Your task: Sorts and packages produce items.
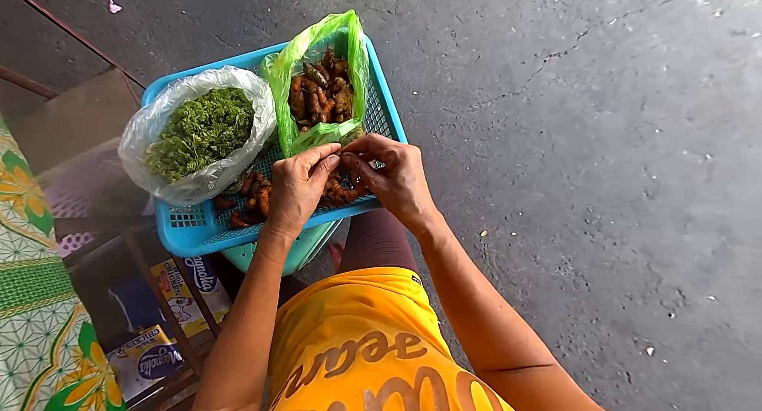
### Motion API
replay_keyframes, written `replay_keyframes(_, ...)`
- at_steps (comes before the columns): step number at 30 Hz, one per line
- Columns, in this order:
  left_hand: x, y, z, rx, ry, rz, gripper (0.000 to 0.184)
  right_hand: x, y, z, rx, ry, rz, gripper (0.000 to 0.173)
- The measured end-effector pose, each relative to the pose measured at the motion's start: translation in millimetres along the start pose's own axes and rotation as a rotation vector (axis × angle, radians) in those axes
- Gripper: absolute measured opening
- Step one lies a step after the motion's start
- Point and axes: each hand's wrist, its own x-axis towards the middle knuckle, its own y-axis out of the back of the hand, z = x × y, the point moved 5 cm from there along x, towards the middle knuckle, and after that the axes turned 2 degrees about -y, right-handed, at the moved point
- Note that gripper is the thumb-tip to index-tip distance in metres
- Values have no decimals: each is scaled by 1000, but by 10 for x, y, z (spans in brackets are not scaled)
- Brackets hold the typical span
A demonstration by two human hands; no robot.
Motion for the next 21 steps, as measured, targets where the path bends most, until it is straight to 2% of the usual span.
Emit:
replay_keyframes(2, -6, 9, 2, 11, -6, 11, 21, -43, -4, -29, -29, 11, -15, 9)
replay_keyframes(5, 57, -4, -38, 16, -16, 24, 21, -77, 4, -16, 15, -80, -23, 10)
replay_keyframes(9, 113, -66, -59, -82, -21, -56, 30, 13, 36, 55, 138, -154, -9, 14)
replay_keyframes(13, 123, -36, -124, -180, 118, -29, 26, 32, 47, 89, 286, -193, -84, 24)
replay_keyframes(15, 85, 0, -105, -176, 135, -19, 25, 32, 30, 112, 326, -219, -119, 28)
replay_keyframes(21, 5, 12, -49, -58, 56, -50, 24, 31, 16, 106, 283, -248, -142, 17)
